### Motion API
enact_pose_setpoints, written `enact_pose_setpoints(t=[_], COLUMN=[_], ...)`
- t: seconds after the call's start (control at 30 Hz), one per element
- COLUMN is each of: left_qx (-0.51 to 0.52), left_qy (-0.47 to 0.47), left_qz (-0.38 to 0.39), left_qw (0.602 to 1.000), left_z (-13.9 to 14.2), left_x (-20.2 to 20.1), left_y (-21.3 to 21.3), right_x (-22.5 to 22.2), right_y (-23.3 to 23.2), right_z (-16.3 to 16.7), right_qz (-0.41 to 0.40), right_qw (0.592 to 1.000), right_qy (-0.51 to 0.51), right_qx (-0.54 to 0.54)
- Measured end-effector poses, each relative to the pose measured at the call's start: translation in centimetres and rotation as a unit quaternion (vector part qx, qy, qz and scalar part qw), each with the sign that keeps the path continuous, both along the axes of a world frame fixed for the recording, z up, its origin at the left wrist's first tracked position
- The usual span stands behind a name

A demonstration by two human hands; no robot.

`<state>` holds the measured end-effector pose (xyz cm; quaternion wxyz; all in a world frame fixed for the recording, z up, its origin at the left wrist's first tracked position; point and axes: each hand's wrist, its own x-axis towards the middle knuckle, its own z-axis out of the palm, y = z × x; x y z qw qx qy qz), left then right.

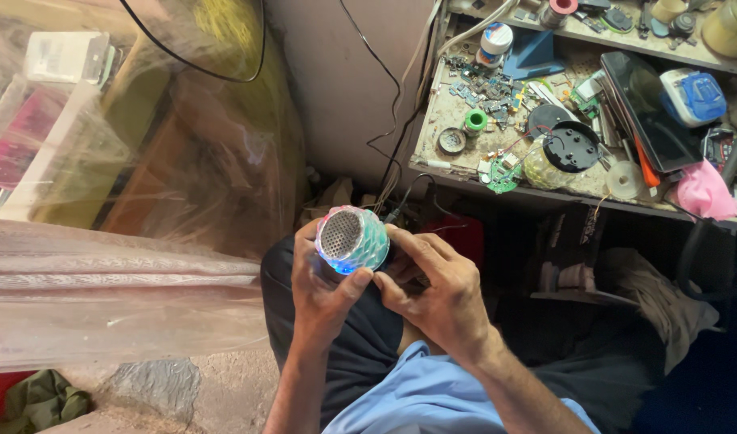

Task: The person sits cross-legged and uses a red utility knife to cut a wire, then connects it to a small cylindrical LED device. The device lights up with changing colors, and the person rotates it to inspect the light pattern.

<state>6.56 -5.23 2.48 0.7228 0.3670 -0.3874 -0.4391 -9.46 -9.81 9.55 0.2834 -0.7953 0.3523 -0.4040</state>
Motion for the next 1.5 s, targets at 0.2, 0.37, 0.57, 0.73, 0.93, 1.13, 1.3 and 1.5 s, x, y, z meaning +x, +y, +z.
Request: enact_pose_setpoints(t=[0.2, 0.37, 0.57, 0.73, 0.93, 1.13, 1.3, 1.5], left_qx=[-0.017, -0.024, -0.023, -0.019, -0.006, -0.009, -0.003, -0.008], left_qy=[0.002, 0.000, -0.002, 0.000, -0.010, -0.005, -0.051, -0.022], left_qz=[-0.020, -0.023, -0.021, -0.020, -0.017, -0.016, 0.002, -0.016], left_qw=[1.000, 0.999, 1.000, 1.000, 1.000, 1.000, 0.999, 1.000], left_z=[0.02, -0.20, -0.67, -0.74, -0.50, -0.49, -0.54, -0.55], left_x=[0.23, 0.31, 0.41, 0.43, 0.48, 0.45, 0.54, 0.52], left_y=[-0.01, 0.08, 0.13, 0.13, 0.30, 0.22, 0.31, 0.27], right_x=[-0.18, -0.19, -0.19, -0.20, -0.17, -0.23, -0.24, -0.16], right_y=[0.03, 0.13, 0.14, 0.19, 0.21, 0.22, 0.19, 0.25], right_z=[-0.10, -0.05, -0.04, -0.28, -0.46, -0.46, -0.54, -0.57], right_qz=[0.004, -0.005, -0.013, -0.013, -0.012, -0.017, -0.008, -0.013], right_qw=[1.000, 1.000, 0.999, 0.999, 0.999, 0.999, 0.999, 0.999], right_qy=[-0.001, 0.016, 0.031, 0.027, 0.021, 0.033, 0.027, 0.021], right_qx=[0.018, 0.000, -0.037, -0.024, -0.023, -0.019, -0.030, -0.020])
